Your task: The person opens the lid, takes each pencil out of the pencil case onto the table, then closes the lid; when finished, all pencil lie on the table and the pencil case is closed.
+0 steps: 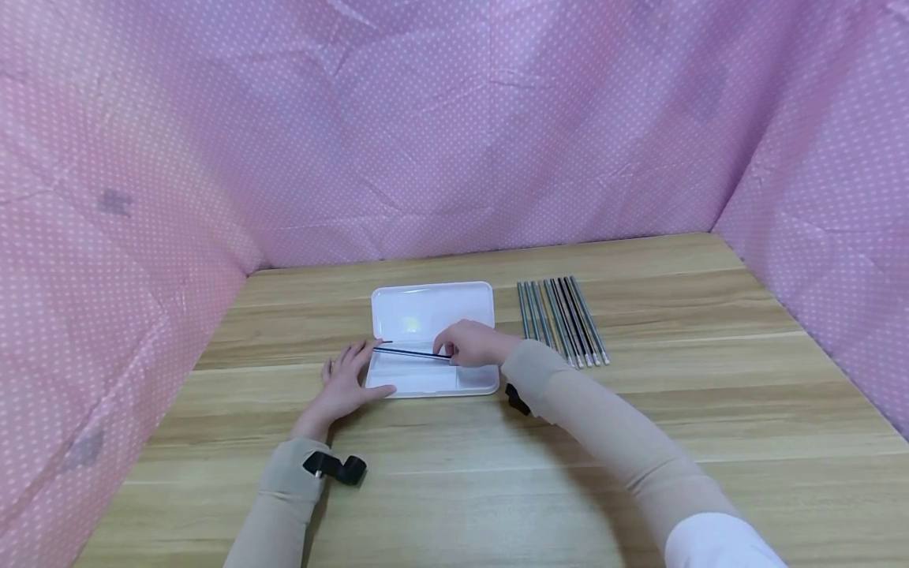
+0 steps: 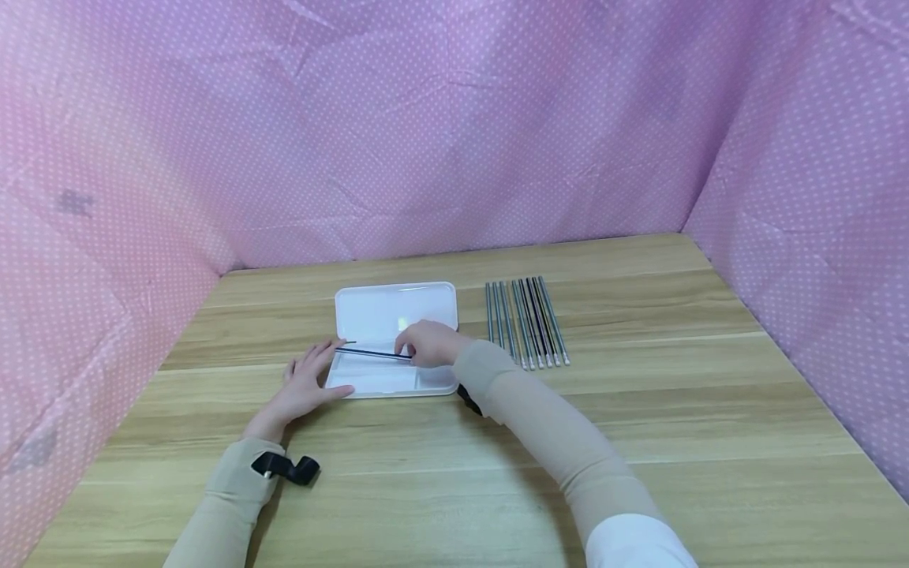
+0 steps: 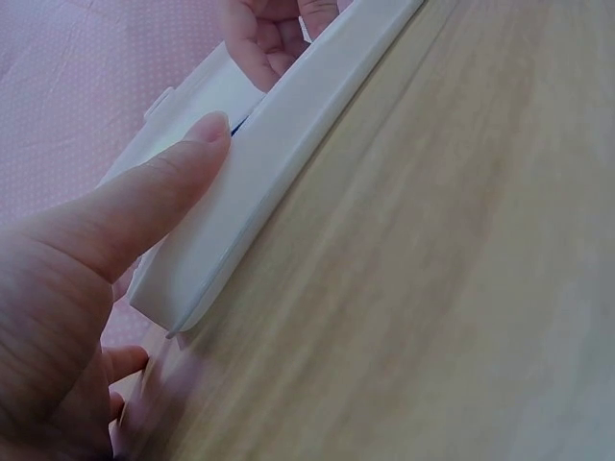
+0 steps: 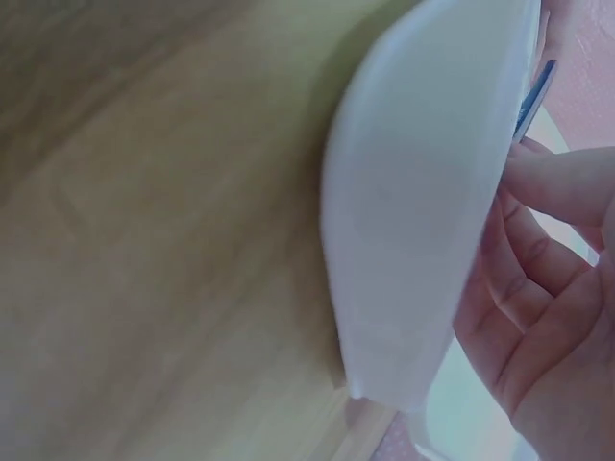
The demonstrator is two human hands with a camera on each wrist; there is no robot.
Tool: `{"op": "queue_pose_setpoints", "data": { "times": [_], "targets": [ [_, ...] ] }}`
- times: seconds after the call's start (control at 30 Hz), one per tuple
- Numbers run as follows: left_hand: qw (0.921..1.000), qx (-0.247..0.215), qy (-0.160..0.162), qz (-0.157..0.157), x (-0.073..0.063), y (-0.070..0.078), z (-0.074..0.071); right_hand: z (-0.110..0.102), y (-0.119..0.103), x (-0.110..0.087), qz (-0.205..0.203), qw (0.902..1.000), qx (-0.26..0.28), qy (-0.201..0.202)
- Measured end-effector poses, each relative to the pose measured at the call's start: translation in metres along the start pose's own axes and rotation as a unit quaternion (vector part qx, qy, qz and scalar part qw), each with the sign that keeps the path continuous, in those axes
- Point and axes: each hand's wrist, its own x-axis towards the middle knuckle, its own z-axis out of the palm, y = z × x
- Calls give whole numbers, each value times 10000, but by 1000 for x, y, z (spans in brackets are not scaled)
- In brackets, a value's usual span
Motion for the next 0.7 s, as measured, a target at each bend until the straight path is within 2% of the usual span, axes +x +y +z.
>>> {"op": "queue_pose_setpoints", "data": {
  "times": [0.2, 0.33, 0.57, 0.7],
  "targets": [
    [10000, 29, 14, -7, 1, -1, 0, -9, 2, -5, -82, 9985, 483, 259],
    [10000, -47, 17, 12, 1, 0, -1, -15, 5, -8, 111, 9936, 1005, 498],
    [10000, -11, -43, -42, 1, -1, 1, -17, 11, -19, 333, 9793, 1752, 961],
    [10000, 1, -52, -48, 2, -1, 1, -14, 15, -27, 658, 9647, 2296, 1108]
  ]
}}
